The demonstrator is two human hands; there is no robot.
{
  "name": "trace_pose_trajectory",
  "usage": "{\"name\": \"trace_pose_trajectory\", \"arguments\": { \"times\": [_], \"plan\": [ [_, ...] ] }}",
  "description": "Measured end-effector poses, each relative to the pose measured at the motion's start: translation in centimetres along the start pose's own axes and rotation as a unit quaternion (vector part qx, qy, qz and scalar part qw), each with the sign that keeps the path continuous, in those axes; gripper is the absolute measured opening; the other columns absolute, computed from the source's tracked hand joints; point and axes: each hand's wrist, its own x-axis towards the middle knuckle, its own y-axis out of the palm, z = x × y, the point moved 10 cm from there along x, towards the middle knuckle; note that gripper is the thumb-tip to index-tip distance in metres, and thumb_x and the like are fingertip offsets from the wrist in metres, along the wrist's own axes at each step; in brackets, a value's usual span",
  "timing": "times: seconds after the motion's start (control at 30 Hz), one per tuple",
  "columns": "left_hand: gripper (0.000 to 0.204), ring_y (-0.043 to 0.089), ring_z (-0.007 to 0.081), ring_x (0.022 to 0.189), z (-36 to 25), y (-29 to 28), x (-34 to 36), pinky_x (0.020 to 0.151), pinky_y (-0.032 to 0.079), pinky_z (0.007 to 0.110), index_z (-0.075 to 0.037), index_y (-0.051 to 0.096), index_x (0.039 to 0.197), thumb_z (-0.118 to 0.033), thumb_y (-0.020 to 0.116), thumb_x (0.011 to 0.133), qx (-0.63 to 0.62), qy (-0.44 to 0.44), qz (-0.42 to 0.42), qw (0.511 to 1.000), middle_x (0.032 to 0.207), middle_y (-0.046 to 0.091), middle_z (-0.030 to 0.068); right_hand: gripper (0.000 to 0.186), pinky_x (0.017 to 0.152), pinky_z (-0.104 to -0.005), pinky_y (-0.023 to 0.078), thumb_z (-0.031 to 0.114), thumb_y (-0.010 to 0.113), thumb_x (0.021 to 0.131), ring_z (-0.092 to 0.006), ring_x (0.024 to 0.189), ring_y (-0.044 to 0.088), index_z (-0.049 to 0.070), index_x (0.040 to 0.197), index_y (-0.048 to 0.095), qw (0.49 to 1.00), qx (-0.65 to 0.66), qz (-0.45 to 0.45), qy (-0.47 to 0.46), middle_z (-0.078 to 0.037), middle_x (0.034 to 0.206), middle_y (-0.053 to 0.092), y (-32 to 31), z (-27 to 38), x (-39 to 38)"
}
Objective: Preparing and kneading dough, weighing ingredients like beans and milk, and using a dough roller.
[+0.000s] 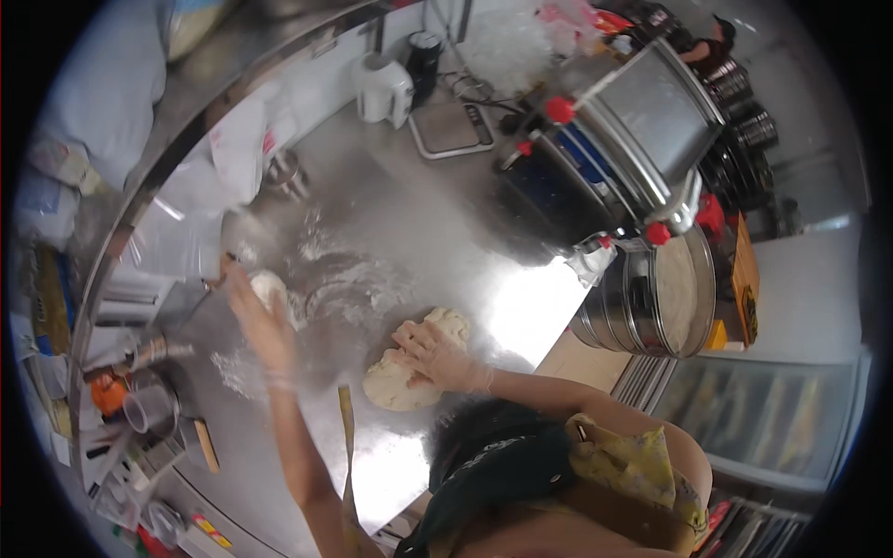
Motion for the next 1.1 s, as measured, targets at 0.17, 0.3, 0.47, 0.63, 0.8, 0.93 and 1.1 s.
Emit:
{"name": "trace_pose_trajectory", "arguments": {
  "times": [0.17, 0.3, 0.47, 0.63, 0.8, 0.93, 1.1],
  "plan": [
    [0.071, 0.035, 0.0392, 0.13, -11.1, 1.6, -4.9, 0.108, 0.029, 0.044, 0.001, 0.03, 0.141, -0.01, 0.067, 0.081, -0.004, 0.083, 0.098, 0.992, 0.139, 0.037, 0.0237, 0.059, 0.106, -0.0501, 0.029, 0.041, 0.062, 0.082, -0.0351, 0.128, 0.038, 0.01, 0.13, 0.05, 0.992, 0.024, -0.074, 0.097, -0.014, 0.137, 0.045, -5.6, -2.5, -3.5],
    [0.077, 0.038, 0.039, 0.126, -14.4, 4.7, -5.2, 0.105, 0.032, 0.045, 0.001, 0.031, 0.14, -0.015, 0.073, 0.077, -0.066, 0.018, 0.127, 0.99, 0.137, 0.04, 0.0229, 0.045, 0.083, -0.0432, 0.047, 0.011, 0.069, 0.077, -0.0351, 0.095, 0.059, 0.005, 0.119, 0.056, 0.904, 0.076, -0.347, 0.237, -0.017, 0.109, 0.061, -15.1, -11.3, -15.4],
    [0.08, 0.048, 0.0379, 0.116, -24.9, 7.4, -1.8, 0.097, 0.041, 0.043, 0.0, 0.037, 0.134, -0.021, 0.08, 0.07, -0.174, 0.101, 0.068, 0.977, 0.124, 0.051, 0.0216, 0.035, 0.064, -0.034, 0.051, -0.012, 0.062, 0.068, -0.0276, 0.074, 0.064, 0.003, 0.1, 0.061, 0.828, -0.055, -0.493, 0.262, -0.013, 0.092, 0.065, -30.2, -16.7, -26.1],
    [0.079, 0.056, 0.0341, 0.106, -36.6, 15.0, 4.9, 0.085, 0.049, 0.038, 0.0, 0.038, 0.133, -0.018, 0.08, 0.069, -0.084, 0.184, 0.023, 0.979, 0.117, 0.054, 0.0181, 0.033, 0.058, -0.0315, 0.047, -0.012, 0.058, 0.074, -0.0224, 0.066, 0.061, 0.002, 0.103, 0.061, 0.797, -0.049, -0.556, 0.23, -0.01, 0.079, 0.061, -38.2, -24.3, -31.1],
    [0.077, 0.058, 0.0317, 0.097, -40.1, 23.6, 9.8, 0.071, 0.053, 0.038, -0.002, 0.041, 0.129, -0.027, 0.08, 0.068, 0.067, 0.201, 0.025, 0.977, 0.11, 0.056, 0.0149, 0.035, 0.054, -0.0316, 0.045, -0.012, 0.06, 0.072, -0.0218, 0.059, 0.058, 0.002, 0.104, 0.062, 0.822, -0.071, -0.543, 0.156, -0.008, 0.075, 0.06, -39.6, -29.1, -30.7],
    [0.061, 0.062, 0.0267, 0.082, -39.7, 25.9, 11.4, 0.061, 0.053, 0.037, -0.002, 0.046, 0.119, -0.029, 0.075, 0.072, 0.192, 0.244, 0.029, 0.95, 0.097, 0.058, 0.0103, 0.036, 0.054, -0.0314, 0.044, -0.012, 0.058, 0.071, -0.0209, 0.059, 0.057, 0.001, 0.105, 0.062, 0.836, -0.065, -0.531, 0.118, -0.007, 0.074, 0.061, -39.6, -30.0, -30.0],
    [0.038, 0.06, 0.0215, 0.057, -39.5, 26.8, 13.4, 0.051, 0.051, 0.034, -0.003, 0.052, 0.101, -0.026, 0.072, 0.078, 0.147, 0.303, 0.113, 0.935, 0.066, 0.051, 0.0054, 0.035, 0.053, -0.0315, 0.041, -0.011, 0.055, 0.072, -0.0207, 0.058, 0.054, 0.0, 0.104, 0.063, 0.838, -0.083, -0.528, 0.113, -0.006, 0.074, 0.061, -39.8, -30.2, -29.5]
  ]
}}
